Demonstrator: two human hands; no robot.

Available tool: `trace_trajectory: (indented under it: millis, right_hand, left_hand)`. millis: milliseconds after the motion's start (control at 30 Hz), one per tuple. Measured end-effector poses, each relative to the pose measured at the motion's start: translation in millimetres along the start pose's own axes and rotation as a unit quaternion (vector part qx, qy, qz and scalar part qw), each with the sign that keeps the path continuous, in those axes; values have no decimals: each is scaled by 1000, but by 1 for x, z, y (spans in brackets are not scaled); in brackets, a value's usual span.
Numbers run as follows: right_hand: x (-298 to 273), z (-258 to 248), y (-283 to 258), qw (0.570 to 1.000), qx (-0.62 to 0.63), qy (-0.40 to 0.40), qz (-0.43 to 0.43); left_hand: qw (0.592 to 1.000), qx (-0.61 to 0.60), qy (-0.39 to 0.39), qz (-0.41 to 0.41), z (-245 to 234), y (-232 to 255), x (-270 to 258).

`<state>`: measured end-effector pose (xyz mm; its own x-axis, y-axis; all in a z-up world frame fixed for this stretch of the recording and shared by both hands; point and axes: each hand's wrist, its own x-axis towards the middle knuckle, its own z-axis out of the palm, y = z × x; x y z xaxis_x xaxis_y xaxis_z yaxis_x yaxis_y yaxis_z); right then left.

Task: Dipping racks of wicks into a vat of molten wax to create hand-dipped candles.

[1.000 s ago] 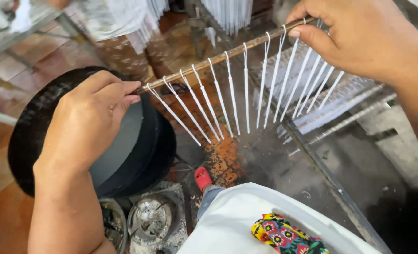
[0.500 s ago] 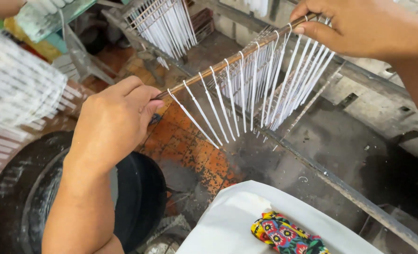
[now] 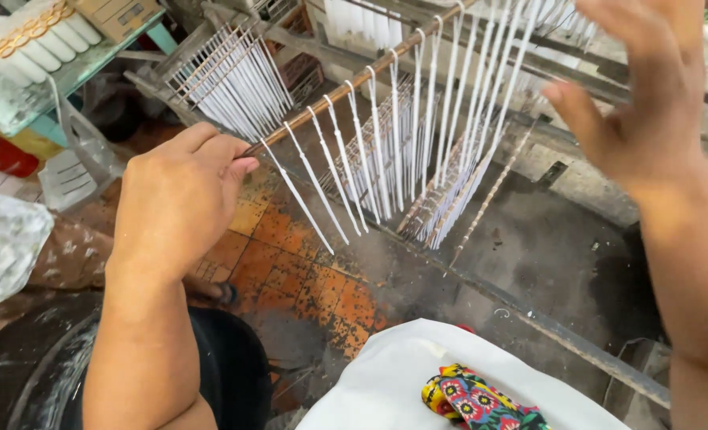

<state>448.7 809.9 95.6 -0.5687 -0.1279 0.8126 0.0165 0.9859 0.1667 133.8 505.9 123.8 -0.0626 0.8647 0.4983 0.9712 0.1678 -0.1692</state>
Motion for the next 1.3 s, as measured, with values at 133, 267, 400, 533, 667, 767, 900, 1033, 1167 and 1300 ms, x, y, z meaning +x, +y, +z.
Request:
trace_trajectory:
  millis: [133,267,400,533,667,767,900,1033,1167,1300]
  right_hand:
    - [-73,-5,-19,983,89,63,148]
    - [-147,-7,-25,965,19,31,260]
    - [-202,-15,-25,951,37,-1,307]
    - [-240,-17,-30,906,27,14,422]
    - [-256,-16,-28,862,45,26,504]
    - [-253,-17,-28,851,32,16,523]
    - [-267,-10,-28,854,52,41,516]
    - [-268,-5,-34,831,58,22,552]
    - [-278,3,-42,821,76,20,565]
    - [-276,8,-55,807,72,-3,586]
  left_hand:
    - [1000,3,9,-17,21,0,22]
    - [999,20,5,-39,51,3,43]
    - [997,20,-21,-72,83,9,61]
    - [992,7,-67,-105,112,20,77]
    - [982,-11,-122,-144,138,36,94]
    - [983,-16,-124,-137,172,41,94]
    - [979,-29,-144,-142,221,47,87]
    - [957,-63,-211,-190,265,61,79]
    - [953,-93,-216,-192,330,70,50]
    - [922,-148,-262,-243,382,85,24]
